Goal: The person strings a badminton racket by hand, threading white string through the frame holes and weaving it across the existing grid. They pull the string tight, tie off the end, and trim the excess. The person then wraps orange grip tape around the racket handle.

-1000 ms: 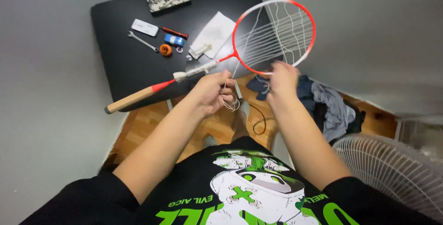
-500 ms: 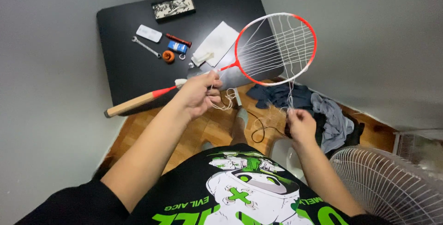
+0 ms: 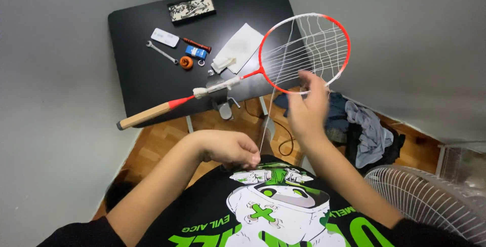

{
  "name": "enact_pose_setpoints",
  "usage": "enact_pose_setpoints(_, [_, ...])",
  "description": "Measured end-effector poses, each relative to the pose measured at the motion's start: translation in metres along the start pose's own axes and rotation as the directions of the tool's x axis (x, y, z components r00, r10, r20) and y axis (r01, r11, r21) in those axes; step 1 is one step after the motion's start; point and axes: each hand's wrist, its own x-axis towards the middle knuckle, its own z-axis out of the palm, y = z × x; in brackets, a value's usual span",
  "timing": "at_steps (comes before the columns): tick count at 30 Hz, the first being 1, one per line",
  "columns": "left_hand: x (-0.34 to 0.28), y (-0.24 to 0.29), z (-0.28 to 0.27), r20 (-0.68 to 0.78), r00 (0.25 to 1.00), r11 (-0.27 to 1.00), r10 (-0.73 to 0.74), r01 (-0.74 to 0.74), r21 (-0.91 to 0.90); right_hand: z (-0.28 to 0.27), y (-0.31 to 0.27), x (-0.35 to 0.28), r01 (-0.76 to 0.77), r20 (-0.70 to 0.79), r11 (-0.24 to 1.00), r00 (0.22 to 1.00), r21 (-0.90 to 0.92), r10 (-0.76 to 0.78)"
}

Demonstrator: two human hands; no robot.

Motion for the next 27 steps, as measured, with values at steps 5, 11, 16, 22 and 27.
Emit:
enact_pose_setpoints(5, [0.008,-0.008,0.002,-0.025,0.999,0.988,-0.043,0.046,0.149,0.045,0.0,0.028,-0.791,0.486,0.266,0.564,0.551,0.668])
enact_pose_setpoints(11, [0.03,-0.043,-0.035,-0.438,0.887,0.989,0.144,-0.134,0.054,0.036,0.039,-0.025,-0.623,0.298,0.577,0.772,0.528,0.561])
enact_pose_setpoints(16, [0.073,-0.028,-0.075,-0.737,0.575,0.923,0.355,-0.34,0.179,0.001,0.062,-0.075,-0.177,0.17,0.979,0.973,0.103,0.158])
enact_pose_setpoints(22, [0.092,0.078,-0.061,-0.681,0.685,0.767,0.258,-0.574,-0.287,-0.009,0.064,-0.07,-0.298,0.219,0.915,0.945,0.272,0.242])
enact_pose_setpoints(27, [0.174,0.04,-0.133,-0.554,0.824,0.156,0.121,-0.567,-0.809,0.009,0.082,-0.062,-0.007,0.31,1.0,0.951,0.021,0.0])
